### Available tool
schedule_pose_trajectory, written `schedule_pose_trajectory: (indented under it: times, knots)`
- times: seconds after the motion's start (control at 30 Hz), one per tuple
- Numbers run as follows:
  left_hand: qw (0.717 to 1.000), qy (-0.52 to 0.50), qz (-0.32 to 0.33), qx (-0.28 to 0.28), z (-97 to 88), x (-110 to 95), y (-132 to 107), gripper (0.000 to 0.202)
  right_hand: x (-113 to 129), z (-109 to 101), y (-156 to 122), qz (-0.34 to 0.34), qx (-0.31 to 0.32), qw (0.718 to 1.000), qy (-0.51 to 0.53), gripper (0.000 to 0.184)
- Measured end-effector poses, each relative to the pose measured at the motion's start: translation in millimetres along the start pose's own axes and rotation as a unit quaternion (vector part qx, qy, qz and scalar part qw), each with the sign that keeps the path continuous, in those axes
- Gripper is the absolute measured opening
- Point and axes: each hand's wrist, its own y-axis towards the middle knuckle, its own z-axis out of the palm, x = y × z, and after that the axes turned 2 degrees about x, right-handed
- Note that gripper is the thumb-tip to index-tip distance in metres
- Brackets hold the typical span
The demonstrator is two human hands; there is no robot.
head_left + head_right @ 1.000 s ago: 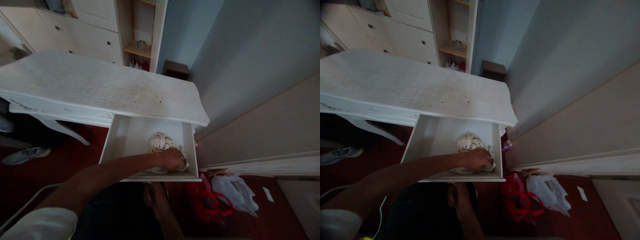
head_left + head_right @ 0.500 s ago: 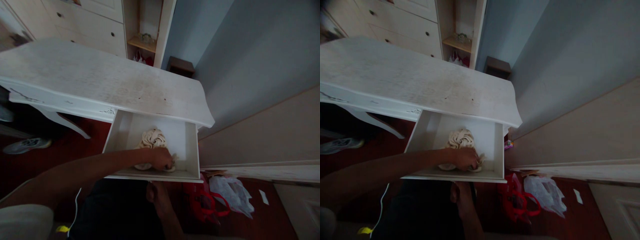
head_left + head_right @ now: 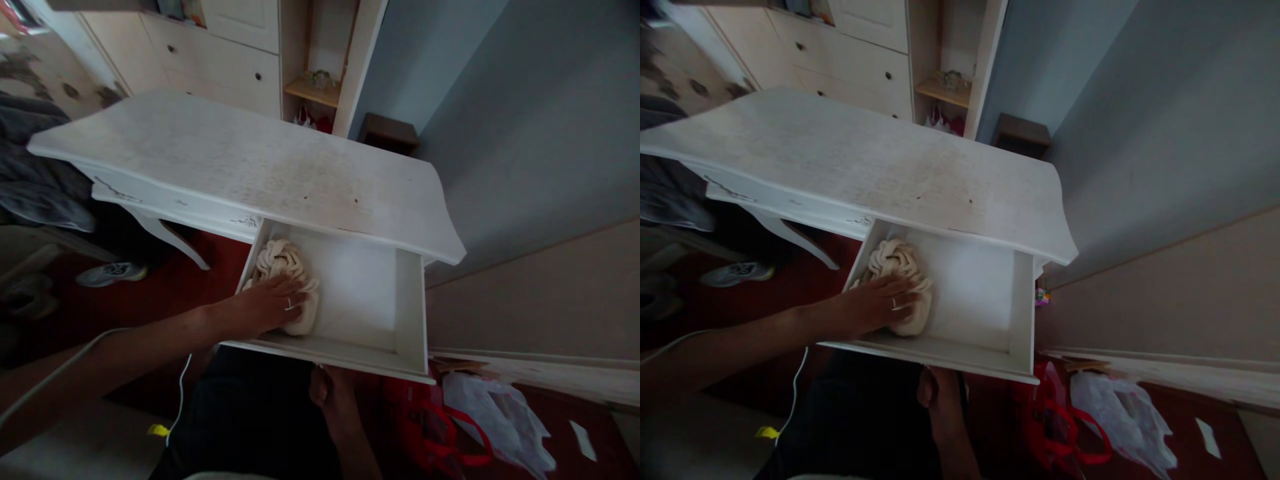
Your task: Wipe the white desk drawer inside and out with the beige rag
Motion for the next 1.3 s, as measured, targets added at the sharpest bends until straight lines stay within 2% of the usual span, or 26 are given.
schedule_pose_trajectory:
  times: [0.13, 0.2, 0.37, 0.6, 0.77, 0.93, 1.13, 1.2, 1.3]
  knots:
    - [0.996, 0.031, -0.084, 0.028, -3.7, 7, -7, 0.092, 0, 1, -1, -0.016, 0.008, 1.000, -0.012, 0.050]
    - [0.990, 0.034, -0.127, 0.047, 0.8, 9, -2, 0.101, 1, 2, -2, -0.012, 0.007, 1.000, -0.001, 0.050]
    - [0.964, 0.044, -0.253, 0.073, 2.6, 12, 36, 0.085, 0, 1, -1, 0.002, 0.001, 1.000, 0.008, 0.048]
    - [0.931, -0.007, -0.364, 0.006, -8.9, 46, 85, 0.067, -5, 0, 0, 0.002, -0.006, 1.000, 0.024, 0.048]
    - [0.923, -0.013, -0.384, -0.024, -6.7, 54, 103, 0.059, -4, 2, 0, 0.009, -0.007, 0.999, 0.040, 0.048]
    - [0.926, -0.032, -0.375, -0.026, -8.5, 48, 105, 0.053, -4, 2, 0, 0.002, 0.004, 0.999, 0.037, 0.047]
    - [0.963, -0.034, -0.260, -0.066, -6.3, 18, 107, 0.043, -6, 0, 2, 0.002, 0.004, 0.999, 0.047, 0.048]
    - [0.965, -0.026, -0.250, -0.073, -3.8, 6, 118, 0.043, -7, 0, 3, -0.002, 0.010, 0.999, 0.040, 0.049]
    - [0.960, -0.021, -0.263, -0.090, -0.4, -7, 148, 0.052, -8, 0, 3, -0.005, 0.023, 0.999, 0.035, 0.050]
